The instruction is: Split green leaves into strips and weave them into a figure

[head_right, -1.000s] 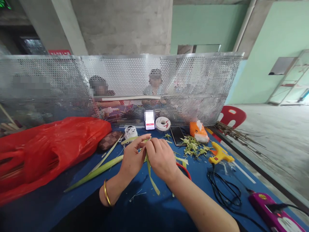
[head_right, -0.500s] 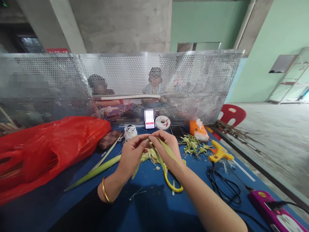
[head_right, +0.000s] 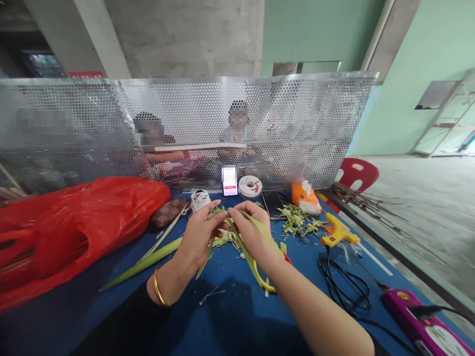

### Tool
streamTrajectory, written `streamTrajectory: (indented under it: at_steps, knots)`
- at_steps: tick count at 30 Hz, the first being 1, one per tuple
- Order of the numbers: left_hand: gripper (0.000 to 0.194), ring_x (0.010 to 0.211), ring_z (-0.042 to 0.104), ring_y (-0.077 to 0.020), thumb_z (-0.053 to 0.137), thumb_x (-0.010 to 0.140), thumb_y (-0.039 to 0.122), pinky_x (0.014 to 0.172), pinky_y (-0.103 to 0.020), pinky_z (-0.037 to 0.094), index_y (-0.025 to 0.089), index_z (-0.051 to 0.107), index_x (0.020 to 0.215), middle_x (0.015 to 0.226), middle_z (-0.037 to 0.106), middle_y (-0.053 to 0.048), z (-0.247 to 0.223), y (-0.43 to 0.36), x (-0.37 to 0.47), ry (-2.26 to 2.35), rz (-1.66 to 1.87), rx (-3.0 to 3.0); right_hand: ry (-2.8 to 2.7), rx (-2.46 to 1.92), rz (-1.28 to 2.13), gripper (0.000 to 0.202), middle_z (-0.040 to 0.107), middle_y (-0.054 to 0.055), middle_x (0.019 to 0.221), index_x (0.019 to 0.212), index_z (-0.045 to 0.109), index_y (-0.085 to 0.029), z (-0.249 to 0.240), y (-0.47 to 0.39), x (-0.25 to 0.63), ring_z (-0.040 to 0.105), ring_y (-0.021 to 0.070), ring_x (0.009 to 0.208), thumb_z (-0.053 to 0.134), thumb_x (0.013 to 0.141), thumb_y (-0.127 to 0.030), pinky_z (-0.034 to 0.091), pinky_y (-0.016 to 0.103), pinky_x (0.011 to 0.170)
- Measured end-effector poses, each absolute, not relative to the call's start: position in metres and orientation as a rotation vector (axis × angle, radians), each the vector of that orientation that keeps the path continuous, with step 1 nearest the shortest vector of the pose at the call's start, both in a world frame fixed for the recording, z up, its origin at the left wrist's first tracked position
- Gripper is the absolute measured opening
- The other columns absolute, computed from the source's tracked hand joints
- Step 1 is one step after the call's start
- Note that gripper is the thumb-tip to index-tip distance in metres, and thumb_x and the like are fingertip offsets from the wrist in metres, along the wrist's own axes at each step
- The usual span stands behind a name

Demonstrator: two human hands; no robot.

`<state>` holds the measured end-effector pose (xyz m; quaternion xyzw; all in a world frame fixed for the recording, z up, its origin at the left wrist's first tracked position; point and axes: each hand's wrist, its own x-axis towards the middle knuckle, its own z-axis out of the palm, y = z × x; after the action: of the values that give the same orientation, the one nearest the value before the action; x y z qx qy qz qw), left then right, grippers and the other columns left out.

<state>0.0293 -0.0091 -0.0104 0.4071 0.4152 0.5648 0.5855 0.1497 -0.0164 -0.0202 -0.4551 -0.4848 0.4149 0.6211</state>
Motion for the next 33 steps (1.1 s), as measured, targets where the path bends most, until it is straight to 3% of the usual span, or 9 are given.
streamTrajectory:
  at_steps: [6, 12, 21, 27, 33]
  knots:
    - [0.04, 0.05, 0.061, -0.0114, 0.072, 0.071, 0.011, 0.043, -0.017, 0.039, 0.013, 0.051, 0.105, 0.062, 0.064, 0.001, -0.014, -0.008, 0.033, 1.005, 1.38, 0.8, -1.214, -1.074, 0.763, 0.017, 0.063, 0.0, 0.063, 0.073, 0.061, -0.019, -0.029, -0.02, 0.142, 0.06, 0.0162, 0.059, 0.065, 0.079, -0.035, 0.047, 0.025, 0.055]
    - [0.048, 0.048, 0.061, -0.0125, 0.071, 0.073, 0.013, 0.043, -0.017, 0.039, 0.014, 0.049, 0.115, 0.058, 0.065, 0.002, -0.016, -0.007, 0.032, 1.034, 1.39, 0.882, -1.189, -1.046, 0.788, 0.018, 0.06, -0.002, 0.064, 0.073, 0.06, -0.019, -0.035, -0.018, 0.138, 0.057, 0.0146, 0.058, 0.064, 0.08, -0.035, 0.048, 0.025, 0.054]
    - [0.035, 0.041, 0.058, -0.0125, 0.072, 0.07, 0.017, 0.04, -0.017, 0.037, 0.018, 0.049, 0.098, 0.05, 0.061, 0.004, -0.017, -0.006, 0.031, 1.095, 1.429, 0.981, -1.205, -1.069, 0.788, 0.02, 0.056, -0.004, 0.055, 0.068, 0.06, -0.019, -0.035, -0.015, 0.141, 0.051, 0.0119, 0.051, 0.066, 0.078, -0.035, 0.039, 0.022, 0.048]
    - [0.037, 0.043, 0.059, -0.0138, 0.075, 0.065, 0.019, 0.04, -0.018, 0.036, 0.02, 0.045, 0.087, 0.05, 0.062, 0.004, -0.019, -0.004, 0.032, 1.092, 1.431, 0.892, -1.157, -1.042, 0.839, 0.02, 0.058, -0.004, 0.056, 0.069, 0.06, -0.019, -0.039, -0.014, 0.138, 0.054, 0.013, 0.053, 0.067, 0.078, -0.035, 0.043, 0.023, 0.051]
    - [0.035, 0.046, 0.058, -0.0113, 0.081, 0.058, 0.025, 0.045, -0.019, 0.038, 0.018, 0.052, 0.076, 0.051, 0.059, 0.004, -0.024, -0.003, 0.032, 1.034, 1.347, 0.734, -1.158, -1.011, 0.884, 0.021, 0.063, -0.002, 0.059, 0.07, 0.059, -0.019, -0.038, -0.016, 0.135, 0.06, 0.015, 0.055, 0.068, 0.077, -0.036, 0.046, 0.024, 0.051]
